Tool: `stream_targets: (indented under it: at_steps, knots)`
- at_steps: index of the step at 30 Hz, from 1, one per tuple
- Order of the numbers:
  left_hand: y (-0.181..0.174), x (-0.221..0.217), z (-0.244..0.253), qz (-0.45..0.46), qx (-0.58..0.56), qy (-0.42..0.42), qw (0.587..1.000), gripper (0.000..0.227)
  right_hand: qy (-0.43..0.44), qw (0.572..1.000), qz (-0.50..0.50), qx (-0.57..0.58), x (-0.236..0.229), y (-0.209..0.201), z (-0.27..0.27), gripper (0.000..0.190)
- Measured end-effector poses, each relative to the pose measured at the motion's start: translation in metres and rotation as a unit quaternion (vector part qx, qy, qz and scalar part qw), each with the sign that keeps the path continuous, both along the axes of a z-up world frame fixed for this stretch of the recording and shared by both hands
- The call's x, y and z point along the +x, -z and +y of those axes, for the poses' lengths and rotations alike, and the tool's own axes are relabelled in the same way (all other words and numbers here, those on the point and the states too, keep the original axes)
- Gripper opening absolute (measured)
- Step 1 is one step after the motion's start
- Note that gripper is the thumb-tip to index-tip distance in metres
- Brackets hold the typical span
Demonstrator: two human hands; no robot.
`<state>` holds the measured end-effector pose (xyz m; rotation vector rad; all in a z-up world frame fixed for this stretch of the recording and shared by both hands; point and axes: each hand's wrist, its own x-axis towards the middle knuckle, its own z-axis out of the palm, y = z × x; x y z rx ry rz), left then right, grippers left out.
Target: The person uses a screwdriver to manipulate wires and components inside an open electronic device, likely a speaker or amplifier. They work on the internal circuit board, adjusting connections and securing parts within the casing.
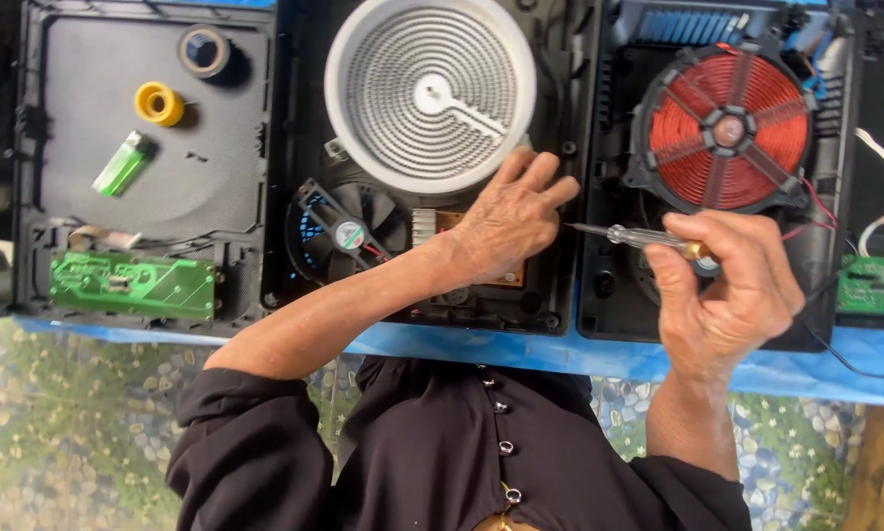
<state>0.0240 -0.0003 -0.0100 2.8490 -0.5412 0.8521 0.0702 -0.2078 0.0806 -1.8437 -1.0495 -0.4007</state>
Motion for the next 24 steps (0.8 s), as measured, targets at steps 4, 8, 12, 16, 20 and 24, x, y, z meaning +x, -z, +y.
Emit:
stream_targets:
  at_steps: [4, 8, 12, 16, 20, 24]
  knots:
    - [0.002, -0.001, 0.005, 0.046, 0.016, 0.023, 0.999, 0.021, 0.012, 1.000, -0.007, -0.009, 0.002, 0.010, -0.002, 0.023]
    - [0.005, 0.000, 0.010, 0.096, 0.015, 0.043, 0.994, 0.018, 0.026, 0.999, -0.019, -0.020, 0.003, 0.019, -0.005, 0.026]
    - [0.009, -0.002, 0.011, 0.048, -0.029, 0.040, 0.998, 0.016, 0.039, 0.999, -0.030, -0.013, 0.005, 0.025, -0.009, 0.028]
    - [-0.033, -0.024, 0.023, 0.029, -0.118, 0.041, 0.992, 0.017, 0.060, 0.997, -0.021, 0.053, 0.006, 0.026, -0.018, 0.021]
    - [-0.067, -0.071, 0.078, 0.058, -0.061, -0.023, 0.996, 0.043, 0.075, 0.989, 0.020, 0.127, 0.014, 0.036, -0.036, 0.020]
    - [-0.087, -0.132, 0.163, 0.061, -0.227, -0.310, 0.921, 0.020, 0.092, 0.984, 0.085, 0.128, 0.014, 0.046, -0.051, 0.020]
